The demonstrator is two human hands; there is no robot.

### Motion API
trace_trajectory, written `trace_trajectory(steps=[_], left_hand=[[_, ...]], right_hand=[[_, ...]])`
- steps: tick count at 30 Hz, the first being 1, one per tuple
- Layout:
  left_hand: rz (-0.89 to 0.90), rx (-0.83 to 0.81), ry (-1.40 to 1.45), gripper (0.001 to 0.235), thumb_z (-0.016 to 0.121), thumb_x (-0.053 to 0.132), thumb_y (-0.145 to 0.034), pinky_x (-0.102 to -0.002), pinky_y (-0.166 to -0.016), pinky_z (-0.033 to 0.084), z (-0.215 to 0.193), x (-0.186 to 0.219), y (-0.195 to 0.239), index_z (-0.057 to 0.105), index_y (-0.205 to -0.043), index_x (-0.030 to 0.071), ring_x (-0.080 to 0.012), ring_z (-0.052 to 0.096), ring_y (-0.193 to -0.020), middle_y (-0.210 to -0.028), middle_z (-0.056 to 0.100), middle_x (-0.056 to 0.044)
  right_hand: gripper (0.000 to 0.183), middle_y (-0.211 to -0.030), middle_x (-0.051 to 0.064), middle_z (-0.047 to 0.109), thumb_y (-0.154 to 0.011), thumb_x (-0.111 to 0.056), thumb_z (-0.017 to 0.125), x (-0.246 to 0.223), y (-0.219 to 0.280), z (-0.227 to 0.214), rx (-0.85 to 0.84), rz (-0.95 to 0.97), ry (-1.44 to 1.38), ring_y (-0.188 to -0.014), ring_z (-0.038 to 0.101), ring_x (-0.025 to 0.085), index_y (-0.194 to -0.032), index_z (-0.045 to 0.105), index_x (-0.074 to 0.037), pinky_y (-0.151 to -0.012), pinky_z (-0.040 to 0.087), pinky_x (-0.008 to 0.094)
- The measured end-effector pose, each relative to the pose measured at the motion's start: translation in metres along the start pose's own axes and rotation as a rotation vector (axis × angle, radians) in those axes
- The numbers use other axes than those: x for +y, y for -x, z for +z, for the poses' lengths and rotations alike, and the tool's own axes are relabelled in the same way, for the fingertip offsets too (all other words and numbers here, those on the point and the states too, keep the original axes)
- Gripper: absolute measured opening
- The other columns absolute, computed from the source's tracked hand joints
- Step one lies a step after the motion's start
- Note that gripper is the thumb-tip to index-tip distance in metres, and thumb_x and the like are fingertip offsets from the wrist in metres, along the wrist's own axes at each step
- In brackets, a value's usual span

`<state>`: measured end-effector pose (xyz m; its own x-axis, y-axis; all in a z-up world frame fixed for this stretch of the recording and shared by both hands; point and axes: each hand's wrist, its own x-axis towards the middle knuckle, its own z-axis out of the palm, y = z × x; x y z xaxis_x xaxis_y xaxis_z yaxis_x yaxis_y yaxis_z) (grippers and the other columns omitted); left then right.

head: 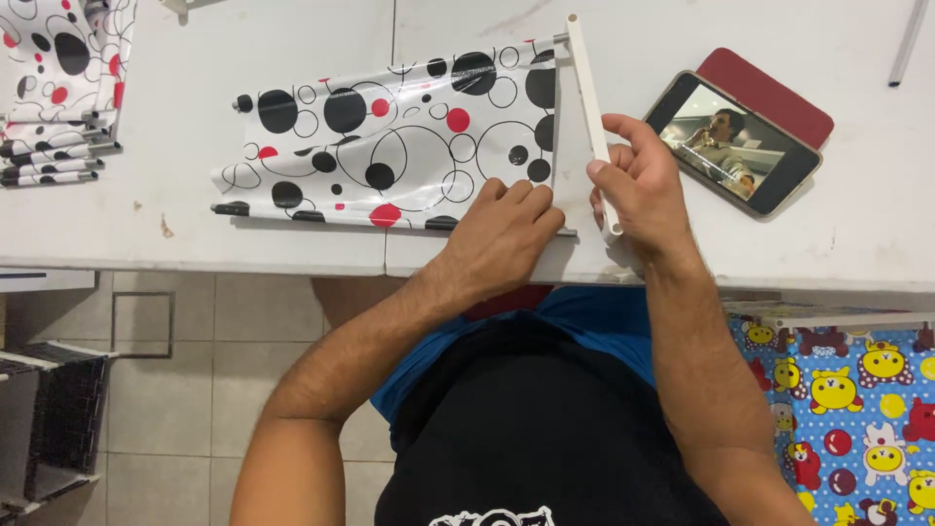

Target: Assembling small patterned shelf units by inserting metal rods into sleeves and attaching plastic side frames.

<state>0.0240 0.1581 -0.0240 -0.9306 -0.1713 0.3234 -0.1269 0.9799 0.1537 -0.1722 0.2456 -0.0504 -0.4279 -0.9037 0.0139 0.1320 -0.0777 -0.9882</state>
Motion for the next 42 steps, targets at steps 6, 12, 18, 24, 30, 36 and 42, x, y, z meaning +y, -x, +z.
trace_trajectory(steps=[6,12,18,24,30,36,42], left_hand=[[-0.008,0.147,-0.008,0.016,0.046,0.025,-0.101,-0.044,-0.07,0.044,-0.013,0.005,-0.007,0.052,-0.092,0.013,-0.0276,0.052,-0.077,-0.084,0.043,-0.005],[0.018,0.241,-0.014,0.029,0.035,0.029,-0.11,-0.043,-0.067,0.045,-0.022,0.01,-0.012,0.055,-0.098,0.012,-0.0267,0.052,-0.073,-0.082,0.042,-0.004],[0.027,0.311,-0.072,0.025,0.042,0.024,-0.108,-0.041,-0.066,0.045,-0.021,0.016,-0.013,0.06,-0.098,0.01,-0.0253,0.051,-0.072,-0.081,0.043,-0.004],[0.063,0.325,-0.089,0.018,0.05,0.016,-0.102,-0.041,-0.065,0.042,-0.016,0.017,-0.013,0.062,-0.092,0.007,-0.0253,0.051,-0.071,-0.08,0.045,-0.005],[0.079,0.347,-0.061,0.021,0.045,0.006,-0.099,-0.039,-0.066,0.04,-0.006,0.016,-0.011,0.062,-0.086,0.007,-0.0239,0.049,-0.07,-0.08,0.045,-0.005],[0.094,0.394,-0.015,0.024,0.042,0.004,-0.097,-0.04,-0.064,0.039,-0.006,0.017,-0.015,0.063,-0.084,0.005,-0.025,0.048,-0.067,-0.078,0.045,-0.007],[0.121,0.433,0.0,0.023,0.044,0.004,-0.097,-0.04,-0.065,0.039,0.002,0.012,-0.012,0.064,-0.086,0.004,-0.026,0.049,-0.067,-0.08,0.047,-0.008]], right_hand=[[0.049,-0.077,0.009,0.051,-0.098,-0.003,0.06,-0.003,0.011,0.015,0.068,0.001,-0.169,-0.049,0.059,0.02,-0.144,0.044,0.004,-0.037,0.047,0.028],[0.048,-0.078,0.006,0.05,-0.101,-0.007,0.062,-0.006,0.015,0.036,0.083,-0.06,-0.287,-0.053,0.061,0.018,-0.144,0.044,0.003,-0.042,0.048,0.026],[0.044,-0.076,0.008,0.05,-0.103,-0.007,0.058,0.007,0.014,0.041,0.102,-0.115,-0.426,-0.05,0.058,0.021,-0.144,0.043,0.0,-0.037,0.046,0.03],[0.041,-0.075,0.007,0.048,-0.104,-0.008,0.056,0.03,0.005,0.034,0.101,-0.197,-0.427,-0.047,0.056,0.018,-0.141,0.042,0.001,-0.034,0.042,0.028],[0.039,-0.075,0.007,0.046,-0.104,-0.008,0.053,0.033,0.003,0.035,0.092,-0.256,-0.374,-0.045,0.053,0.018,-0.14,0.043,0.0,-0.033,0.038,0.027],[0.041,-0.076,0.006,0.044,-0.102,-0.009,0.054,0.039,0.001,0.034,0.099,-0.271,-0.355,-0.046,0.052,0.017,-0.14,0.043,0.001,-0.033,0.038,0.027],[0.044,-0.077,0.005,0.042,-0.101,-0.007,0.052,0.033,0.006,0.04,0.122,-0.248,-0.29,-0.049,0.052,0.016,-0.143,0.042,0.001,-0.038,0.04,0.026]])
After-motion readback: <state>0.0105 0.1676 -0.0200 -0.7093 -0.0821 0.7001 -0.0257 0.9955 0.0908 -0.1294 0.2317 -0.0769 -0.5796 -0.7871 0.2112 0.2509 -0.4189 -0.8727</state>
